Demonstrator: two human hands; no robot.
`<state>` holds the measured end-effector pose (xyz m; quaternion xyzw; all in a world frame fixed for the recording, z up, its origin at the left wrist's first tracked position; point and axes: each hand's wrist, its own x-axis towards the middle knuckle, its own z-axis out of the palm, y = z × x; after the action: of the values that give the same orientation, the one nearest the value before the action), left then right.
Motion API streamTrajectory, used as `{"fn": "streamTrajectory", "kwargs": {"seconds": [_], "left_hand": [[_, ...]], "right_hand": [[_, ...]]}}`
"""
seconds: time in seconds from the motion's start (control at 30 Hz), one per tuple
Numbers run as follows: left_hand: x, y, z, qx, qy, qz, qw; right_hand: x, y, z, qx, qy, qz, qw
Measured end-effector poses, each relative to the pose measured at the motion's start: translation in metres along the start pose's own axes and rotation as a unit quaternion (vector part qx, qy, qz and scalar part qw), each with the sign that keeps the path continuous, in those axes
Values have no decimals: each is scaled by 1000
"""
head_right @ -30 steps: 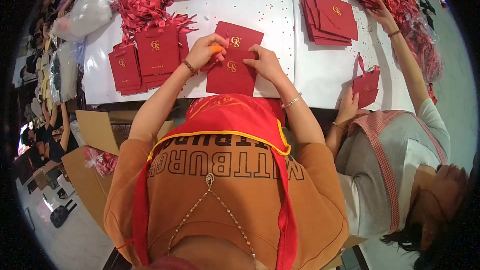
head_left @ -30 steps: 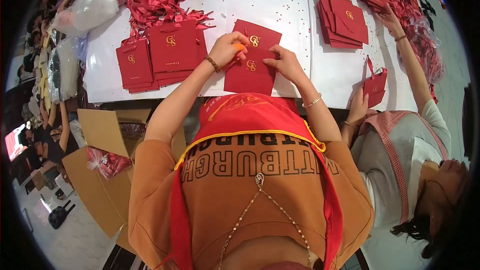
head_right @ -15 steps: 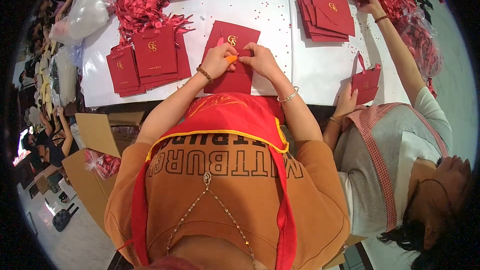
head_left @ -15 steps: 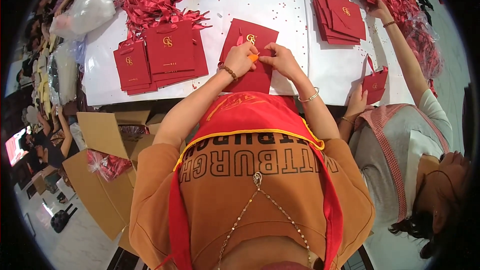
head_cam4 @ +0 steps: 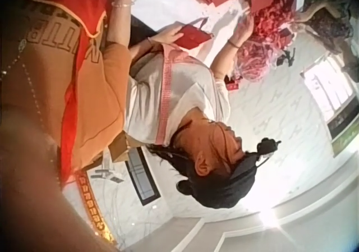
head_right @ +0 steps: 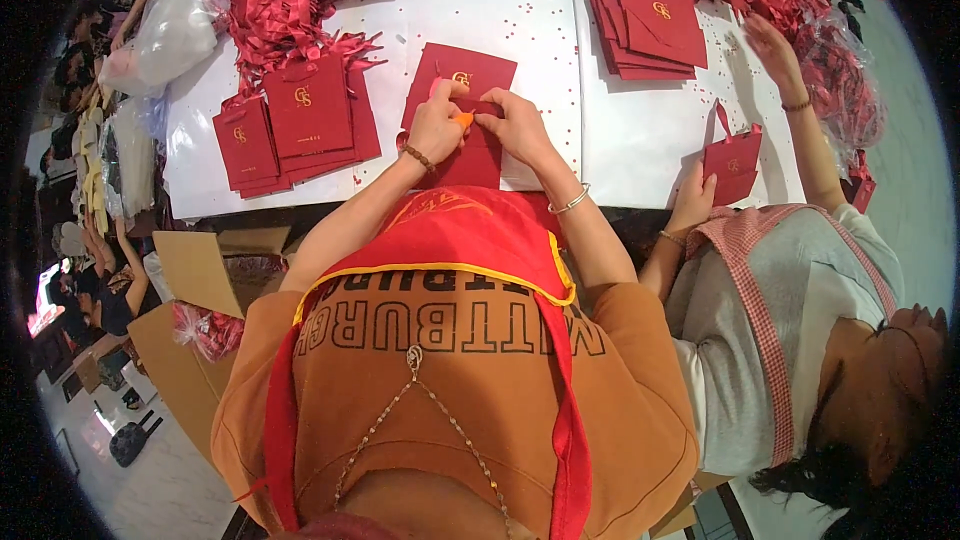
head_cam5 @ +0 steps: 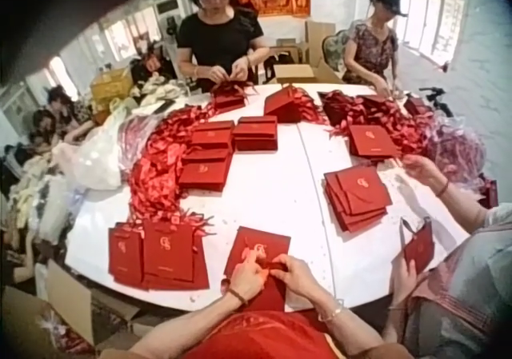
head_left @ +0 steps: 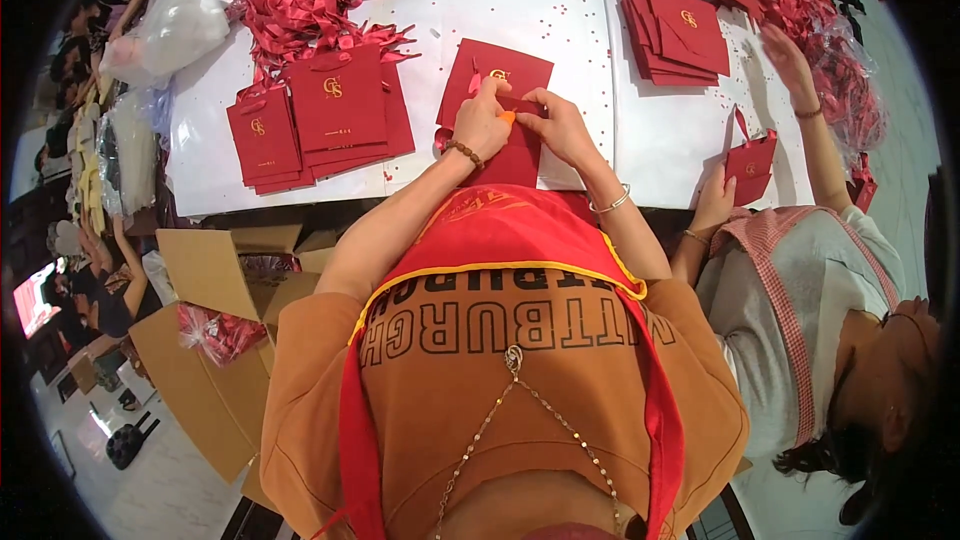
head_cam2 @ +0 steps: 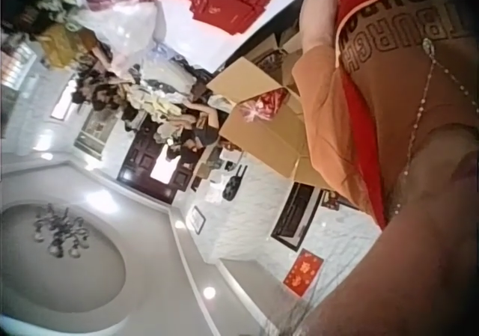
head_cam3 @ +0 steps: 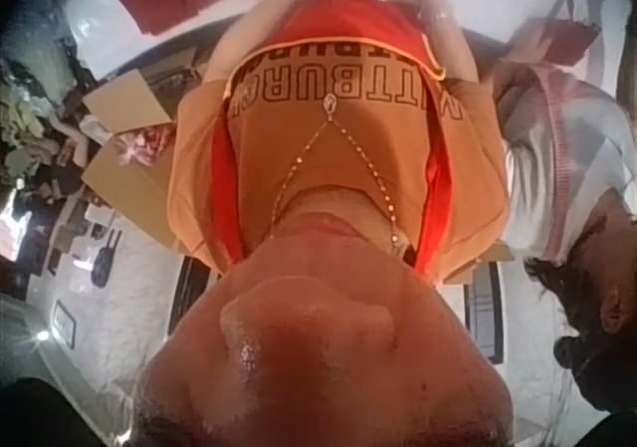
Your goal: Assembling and decorating red greeting cards with ribbons.
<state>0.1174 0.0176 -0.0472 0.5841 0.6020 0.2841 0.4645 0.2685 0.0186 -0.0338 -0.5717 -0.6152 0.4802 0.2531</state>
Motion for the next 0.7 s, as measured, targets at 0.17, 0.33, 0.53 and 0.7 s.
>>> {"fn": "streamTrajectory", "kwargs": {"seconds": [0.17,0.33,0.53,0.7], "left_hand": [[1,0,6,-4,-16,-10,1000],[-1,5,5,-169,-22,-100,980],[6,21,-34,299,-43,169,938],[51,17,-56,254,-284,88,920]], "right_hand": [[-2,4,0,-23,-1,-16,1000],[-2,8,1,-20,3,-61,998],[-6,8,0,7,-10,-74,997],[-6,-5,4,-74,-17,-151,986]]}}
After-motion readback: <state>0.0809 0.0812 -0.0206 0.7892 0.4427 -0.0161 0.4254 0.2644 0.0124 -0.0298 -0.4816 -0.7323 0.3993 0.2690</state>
